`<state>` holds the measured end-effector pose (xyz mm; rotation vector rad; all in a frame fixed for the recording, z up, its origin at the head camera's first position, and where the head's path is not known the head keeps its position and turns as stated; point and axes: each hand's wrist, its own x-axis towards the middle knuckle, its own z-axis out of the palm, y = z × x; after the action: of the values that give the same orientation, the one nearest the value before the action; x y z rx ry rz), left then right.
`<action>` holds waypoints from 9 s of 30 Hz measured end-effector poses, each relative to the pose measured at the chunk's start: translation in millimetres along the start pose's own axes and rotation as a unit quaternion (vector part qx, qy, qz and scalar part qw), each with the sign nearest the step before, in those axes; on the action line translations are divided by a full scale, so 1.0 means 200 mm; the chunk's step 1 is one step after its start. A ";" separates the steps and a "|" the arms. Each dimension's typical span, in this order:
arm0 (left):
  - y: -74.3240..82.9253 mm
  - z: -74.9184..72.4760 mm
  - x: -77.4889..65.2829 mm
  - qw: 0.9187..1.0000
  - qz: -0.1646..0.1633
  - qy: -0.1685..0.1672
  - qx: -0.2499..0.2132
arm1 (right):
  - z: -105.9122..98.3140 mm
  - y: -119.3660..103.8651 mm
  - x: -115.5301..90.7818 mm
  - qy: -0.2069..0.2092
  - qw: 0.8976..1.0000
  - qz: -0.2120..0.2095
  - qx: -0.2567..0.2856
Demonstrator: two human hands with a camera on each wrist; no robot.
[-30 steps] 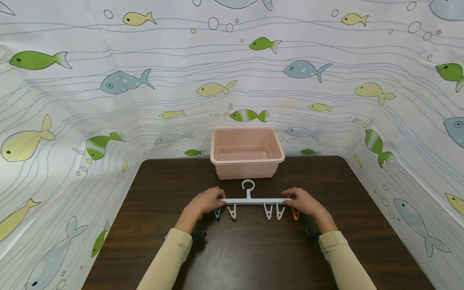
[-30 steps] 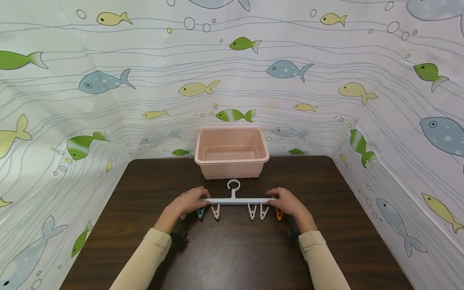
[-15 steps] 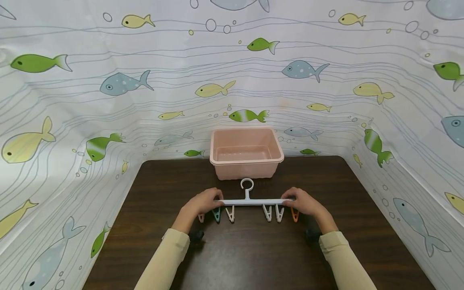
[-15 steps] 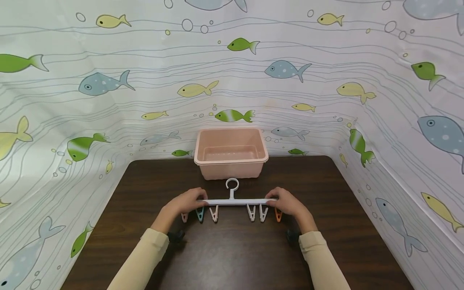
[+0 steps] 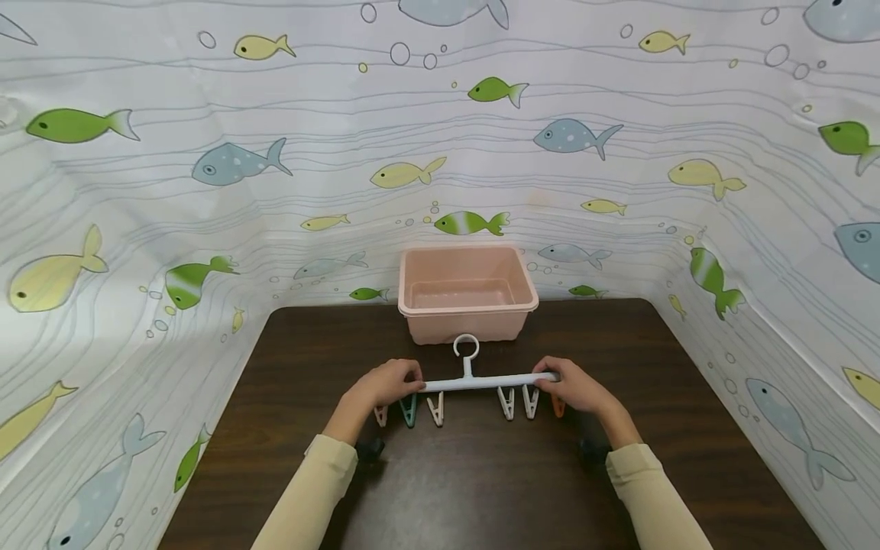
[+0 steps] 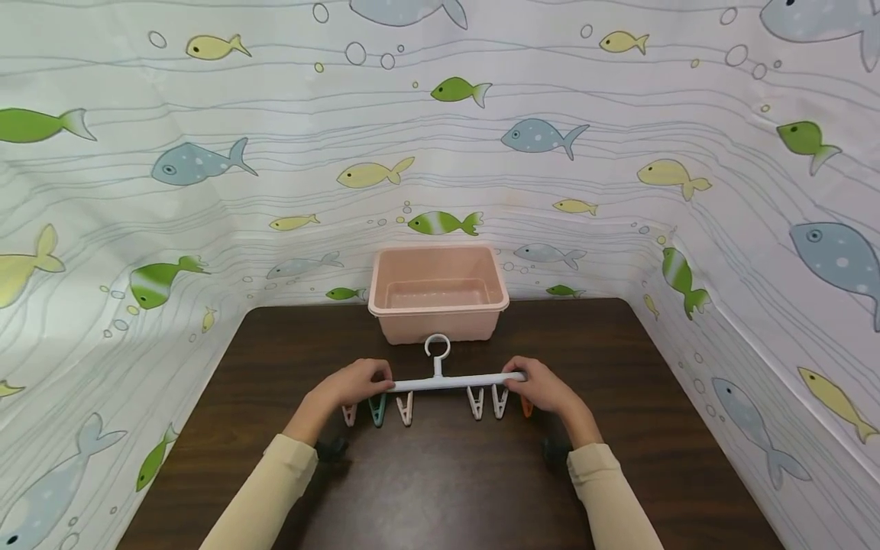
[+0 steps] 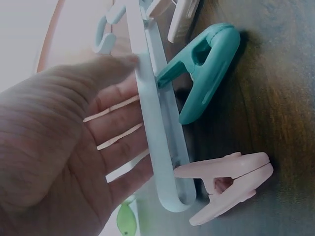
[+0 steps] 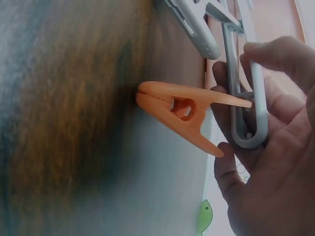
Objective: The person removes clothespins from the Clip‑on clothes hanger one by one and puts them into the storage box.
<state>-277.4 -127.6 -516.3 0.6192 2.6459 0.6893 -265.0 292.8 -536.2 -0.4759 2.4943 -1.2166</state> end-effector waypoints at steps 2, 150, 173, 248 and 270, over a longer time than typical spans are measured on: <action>0.00 0.00 0.00 1.000 0.007 0.002 -0.008 | 0.00 0.00 0.00 0.001 1.000 -0.005 0.000; 0.28 -0.13 -0.12 0.983 0.060 0.137 -0.106 | 0.00 -0.43 -0.11 0.119 0.933 -0.153 0.303; 0.27 -0.12 -0.14 0.986 0.037 0.132 -0.099 | 0.02 -0.46 -0.10 0.221 0.966 -0.091 0.094; 0.29 -0.19 -0.23 0.981 0.074 0.017 -0.180 | 0.20 -0.52 0.01 0.406 0.879 -0.240 0.073; 0.34 -0.21 -0.25 0.977 0.123 -0.002 -0.172 | 0.03 -0.61 -0.04 -0.134 0.733 -0.393 0.540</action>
<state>-229.8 -114.2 -435.6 0.8470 2.3843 1.1823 -236.1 222.0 -440.8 -1.2440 0.9240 -2.3604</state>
